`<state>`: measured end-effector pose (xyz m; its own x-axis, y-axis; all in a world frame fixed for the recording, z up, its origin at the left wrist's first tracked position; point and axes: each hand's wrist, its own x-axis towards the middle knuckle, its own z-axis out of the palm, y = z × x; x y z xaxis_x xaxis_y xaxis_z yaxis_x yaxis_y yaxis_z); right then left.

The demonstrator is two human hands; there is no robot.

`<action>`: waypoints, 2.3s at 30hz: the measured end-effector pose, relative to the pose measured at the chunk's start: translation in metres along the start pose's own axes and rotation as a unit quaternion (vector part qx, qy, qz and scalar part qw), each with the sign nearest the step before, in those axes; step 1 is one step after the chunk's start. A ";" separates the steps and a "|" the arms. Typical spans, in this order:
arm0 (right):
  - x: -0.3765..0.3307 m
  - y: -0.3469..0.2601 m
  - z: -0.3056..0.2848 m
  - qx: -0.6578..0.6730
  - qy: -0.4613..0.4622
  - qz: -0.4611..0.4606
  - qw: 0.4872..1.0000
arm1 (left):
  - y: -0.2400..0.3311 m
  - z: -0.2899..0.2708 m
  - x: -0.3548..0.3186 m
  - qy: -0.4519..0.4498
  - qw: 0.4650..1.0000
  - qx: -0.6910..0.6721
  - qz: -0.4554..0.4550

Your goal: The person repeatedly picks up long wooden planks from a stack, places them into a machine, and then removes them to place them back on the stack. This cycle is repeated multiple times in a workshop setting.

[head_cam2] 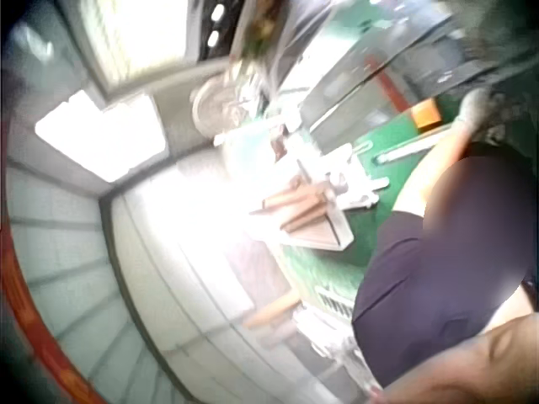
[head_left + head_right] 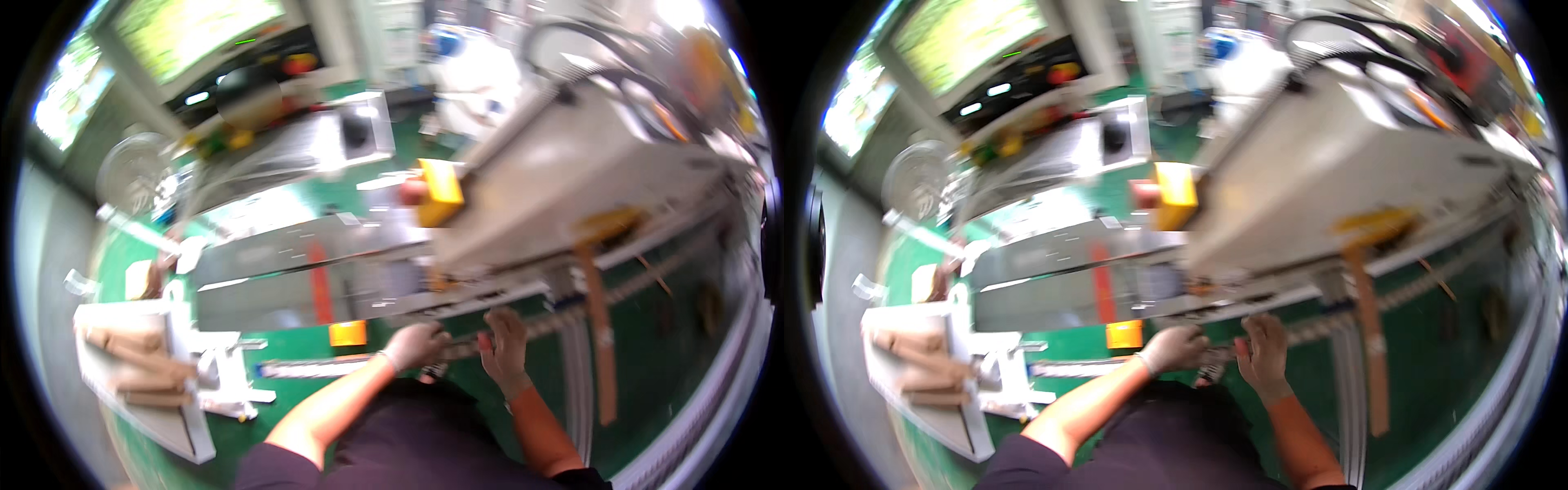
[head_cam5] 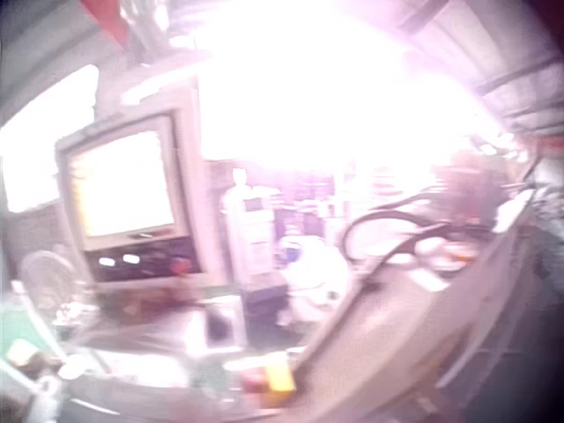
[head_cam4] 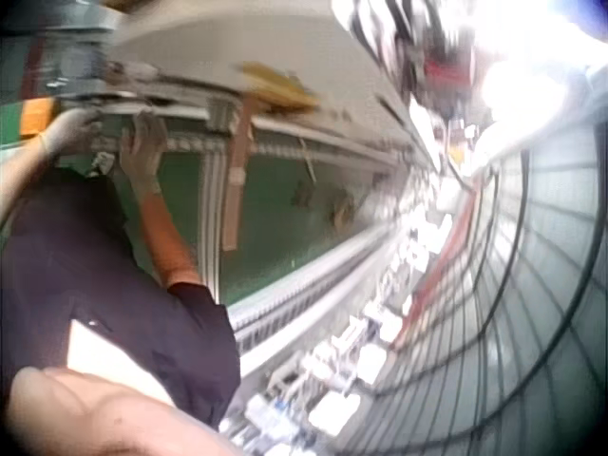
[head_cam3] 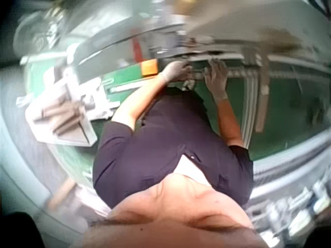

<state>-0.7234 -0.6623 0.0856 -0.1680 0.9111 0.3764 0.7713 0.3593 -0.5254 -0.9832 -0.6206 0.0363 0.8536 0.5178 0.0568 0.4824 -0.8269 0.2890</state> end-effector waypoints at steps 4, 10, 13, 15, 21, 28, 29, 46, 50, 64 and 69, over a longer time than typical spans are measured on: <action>0.032 -0.123 0.072 0.007 -0.358 -0.139 0.923 | -0.002 -0.037 -0.115 -0.005 0.890 -0.199 -0.410; 0.045 -0.220 0.132 -0.034 -0.434 -0.186 0.881 | 0.012 -0.068 -0.313 0.182 0.835 -0.044 -0.517; 0.044 -0.255 0.161 -0.051 -0.461 -0.208 0.861 | 0.029 -0.025 -0.415 0.415 0.702 0.014 -0.579; 0.045 -0.278 0.171 -0.041 -0.459 -0.193 0.866 | 0.032 0.014 -0.485 0.507 0.535 -0.063 -0.672; 0.042 -0.324 0.202 -0.061 -0.420 -0.190 0.885 | 0.036 0.023 -0.666 0.792 0.038 -0.255 -0.554; 0.035 -0.345 0.220 -0.089 -0.406 -0.156 0.896 | 0.004 -0.002 -0.733 0.679 0.052 -0.290 -0.673; 0.033 -0.346 0.221 -0.090 -0.407 -0.146 0.897 | 0.007 -0.002 -0.737 0.675 0.075 -0.307 -0.666; 0.039 -0.370 0.245 0.022 -0.497 -0.083 0.863 | 0.044 -0.004 -0.694 0.705 0.116 -0.430 -0.551; 0.041 -0.408 0.264 0.134 -0.486 -0.108 0.857 | 0.072 0.027 -0.633 0.691 0.174 -0.470 -0.521; 0.043 -0.462 0.246 0.347 -0.585 0.000 0.733 | 0.086 -0.043 -0.518 0.455 0.299 -0.773 -0.326; 0.089 -0.343 0.167 0.329 -0.555 0.029 0.763 | 0.067 -0.068 -0.577 0.782 0.009 -0.609 -0.130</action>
<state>-1.1051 -0.6709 0.1721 -0.8441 0.4075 -0.3486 0.3827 0.0023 -0.9239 -1.4565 -0.9599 0.0875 -0.6526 0.6249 -0.4285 -0.7456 -0.6303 0.2163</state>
